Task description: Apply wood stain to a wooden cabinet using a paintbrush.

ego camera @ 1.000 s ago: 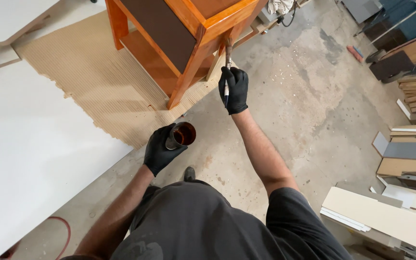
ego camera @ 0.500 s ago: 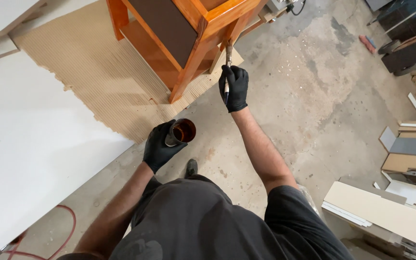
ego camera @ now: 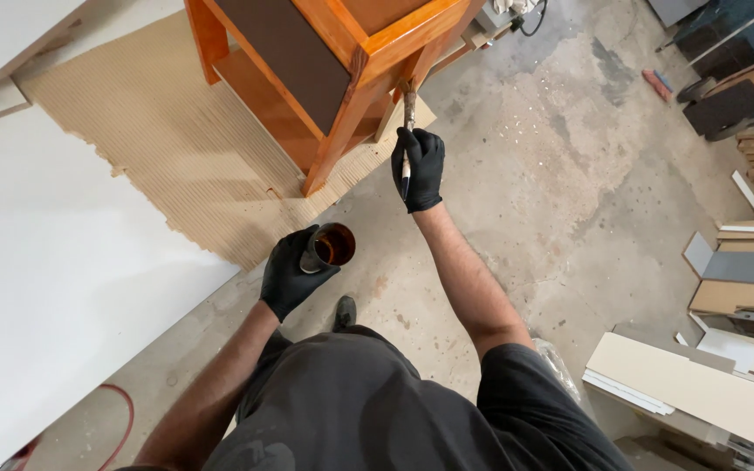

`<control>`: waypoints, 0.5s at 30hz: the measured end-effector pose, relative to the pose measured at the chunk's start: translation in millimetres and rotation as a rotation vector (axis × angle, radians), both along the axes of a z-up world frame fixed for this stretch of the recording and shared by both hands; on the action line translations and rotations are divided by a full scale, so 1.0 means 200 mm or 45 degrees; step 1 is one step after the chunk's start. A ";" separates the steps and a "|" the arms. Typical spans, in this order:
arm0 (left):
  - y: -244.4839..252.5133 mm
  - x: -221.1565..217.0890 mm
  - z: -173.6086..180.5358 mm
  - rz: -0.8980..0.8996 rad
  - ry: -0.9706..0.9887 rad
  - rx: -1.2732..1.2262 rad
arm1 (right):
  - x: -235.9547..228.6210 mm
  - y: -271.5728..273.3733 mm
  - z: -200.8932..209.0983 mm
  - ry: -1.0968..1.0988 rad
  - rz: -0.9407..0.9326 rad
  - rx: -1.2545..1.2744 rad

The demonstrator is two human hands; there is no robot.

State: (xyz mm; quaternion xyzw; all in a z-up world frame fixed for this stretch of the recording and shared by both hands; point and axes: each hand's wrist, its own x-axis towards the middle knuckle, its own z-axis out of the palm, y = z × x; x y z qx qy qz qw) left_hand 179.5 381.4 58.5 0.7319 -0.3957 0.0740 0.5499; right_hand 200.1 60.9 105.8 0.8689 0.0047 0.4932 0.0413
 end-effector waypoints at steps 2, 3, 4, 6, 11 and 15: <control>0.00 0.02 0.06 -0.031 0.064 0.025 | 0.01 -0.02 -0.02 -0.017 0.017 -0.008; 0.02 0.01 0.09 -0.059 0.141 0.058 | 0.01 -0.02 -0.04 -0.022 0.036 -0.009; 0.02 0.01 0.07 -0.060 0.138 0.057 | 0.01 -0.02 -0.07 -0.025 0.036 -0.011; 0.00 0.02 0.05 -0.085 0.103 0.041 | 0.02 -0.04 -0.11 -0.002 0.022 -0.022; -0.01 0.02 0.07 -0.065 0.097 0.116 | 0.02 -0.06 -0.11 -0.023 0.062 -0.004; -0.03 0.03 0.03 -0.063 0.140 0.107 | 0.01 -0.06 -0.15 0.000 0.017 -0.030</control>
